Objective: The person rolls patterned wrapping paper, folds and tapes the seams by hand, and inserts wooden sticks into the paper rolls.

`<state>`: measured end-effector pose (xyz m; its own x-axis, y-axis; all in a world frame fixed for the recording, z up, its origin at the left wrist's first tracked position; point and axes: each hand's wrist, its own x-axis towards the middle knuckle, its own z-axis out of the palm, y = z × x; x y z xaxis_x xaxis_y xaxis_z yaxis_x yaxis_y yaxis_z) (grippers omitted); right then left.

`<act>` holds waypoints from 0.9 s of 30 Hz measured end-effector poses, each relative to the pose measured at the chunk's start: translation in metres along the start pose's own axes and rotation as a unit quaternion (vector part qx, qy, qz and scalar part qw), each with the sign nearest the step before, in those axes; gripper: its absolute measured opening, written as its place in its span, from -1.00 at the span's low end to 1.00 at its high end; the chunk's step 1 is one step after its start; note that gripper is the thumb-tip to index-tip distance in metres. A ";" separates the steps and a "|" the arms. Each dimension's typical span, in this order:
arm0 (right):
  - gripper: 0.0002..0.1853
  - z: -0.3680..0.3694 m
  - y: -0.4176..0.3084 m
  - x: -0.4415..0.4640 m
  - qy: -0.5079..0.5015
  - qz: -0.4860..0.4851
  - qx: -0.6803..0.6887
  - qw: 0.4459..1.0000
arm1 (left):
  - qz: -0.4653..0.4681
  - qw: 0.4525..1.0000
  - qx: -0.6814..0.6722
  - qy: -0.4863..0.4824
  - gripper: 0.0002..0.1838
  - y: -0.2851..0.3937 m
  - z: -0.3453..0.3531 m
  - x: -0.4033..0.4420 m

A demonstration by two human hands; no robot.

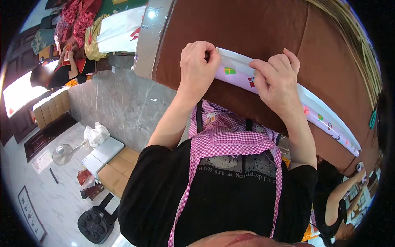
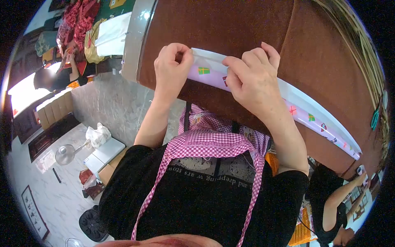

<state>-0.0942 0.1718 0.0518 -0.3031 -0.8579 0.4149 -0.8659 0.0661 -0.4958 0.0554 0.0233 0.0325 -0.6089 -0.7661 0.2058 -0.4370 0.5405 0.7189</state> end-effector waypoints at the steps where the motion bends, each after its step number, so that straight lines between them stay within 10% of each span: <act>1: -0.79 0.000 0.000 0.000 -0.003 0.001 0.001 1.000 | 0.002 1.000 0.001 -0.003 -0.94 0.000 0.000 0.000; 27: -0.86 0.003 -0.001 0.007 -0.023 0.017 0.013 0.999 | 0.030 0.999 0.027 -0.011 -0.92 -0.001 0.002 0.005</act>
<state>-0.0945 0.1643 0.0527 -0.3129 -0.8781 0.3620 -0.8442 0.0825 -0.5297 0.0518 0.0198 0.0316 -0.6492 -0.7242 0.2328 -0.4335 0.6037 0.6691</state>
